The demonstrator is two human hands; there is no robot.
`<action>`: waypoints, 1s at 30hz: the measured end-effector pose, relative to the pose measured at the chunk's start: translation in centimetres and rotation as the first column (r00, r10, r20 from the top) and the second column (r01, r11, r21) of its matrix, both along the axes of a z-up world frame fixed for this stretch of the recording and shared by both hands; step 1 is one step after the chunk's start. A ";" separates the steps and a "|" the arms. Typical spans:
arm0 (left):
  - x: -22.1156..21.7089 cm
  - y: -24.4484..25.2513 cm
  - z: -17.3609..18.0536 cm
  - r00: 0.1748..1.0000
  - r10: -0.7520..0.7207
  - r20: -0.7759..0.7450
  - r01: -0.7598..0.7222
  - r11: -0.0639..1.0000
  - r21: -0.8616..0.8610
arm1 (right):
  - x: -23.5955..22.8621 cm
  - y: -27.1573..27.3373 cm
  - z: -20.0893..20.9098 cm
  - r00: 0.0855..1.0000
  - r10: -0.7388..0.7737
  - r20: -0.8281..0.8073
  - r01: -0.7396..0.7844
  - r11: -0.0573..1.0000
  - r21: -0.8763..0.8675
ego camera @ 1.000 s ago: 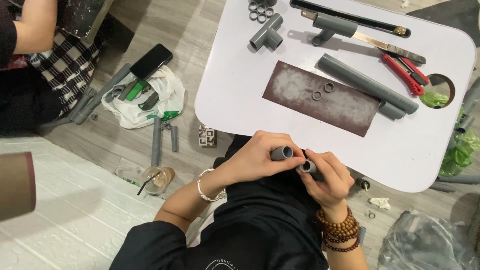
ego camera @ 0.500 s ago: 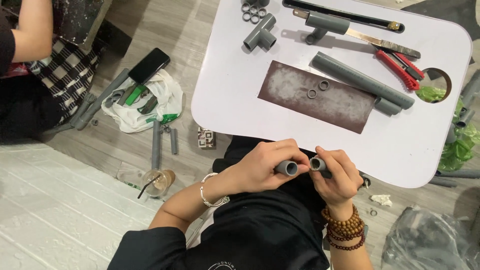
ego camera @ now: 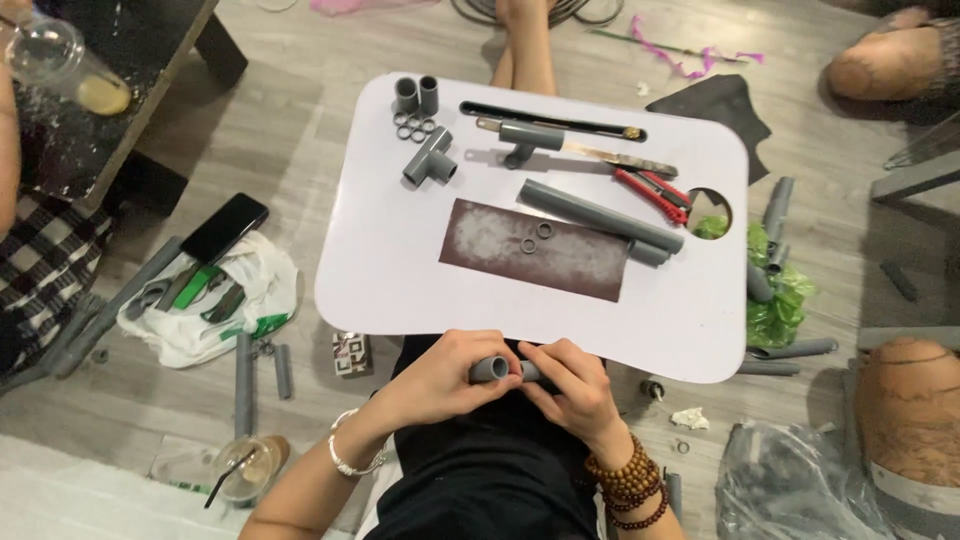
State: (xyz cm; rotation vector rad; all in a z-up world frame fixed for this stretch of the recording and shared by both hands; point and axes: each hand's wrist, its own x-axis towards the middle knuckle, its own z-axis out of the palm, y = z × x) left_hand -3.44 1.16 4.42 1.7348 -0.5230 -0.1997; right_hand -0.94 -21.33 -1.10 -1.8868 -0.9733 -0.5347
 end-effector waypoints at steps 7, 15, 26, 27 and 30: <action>-0.5 -0.2 0.4 0.985 0.170 0.012 -0.170 0.979 0.110 | -0.6 -0.5 0.4 0.973 0.035 -0.226 -0.064 0.990 -0.122; -2.1 2.6 -0.7 0.943 0.331 -0.035 -0.313 0.917 0.247 | -0.8 -0.1 0.9 0.967 -0.002 -0.254 -0.031 0.992 -0.125; -4.6 6.9 -5.9 0.898 0.361 -0.252 -0.047 0.648 0.760 | -1.7 1.7 0.6 0.938 0.058 -0.343 -0.157 0.951 -0.268; -4.2 6.3 -5.3 0.899 0.359 -0.252 -0.046 0.648 0.760 | -1.8 1.7 0.3 0.938 0.056 -0.342 -0.155 0.951 -0.269; -3.4 4.5 -3.6 0.911 0.368 -0.185 -0.242 0.841 0.483 | -1.9 1.8 -0.2 0.933 0.040 -0.358 -0.151 0.945 -0.289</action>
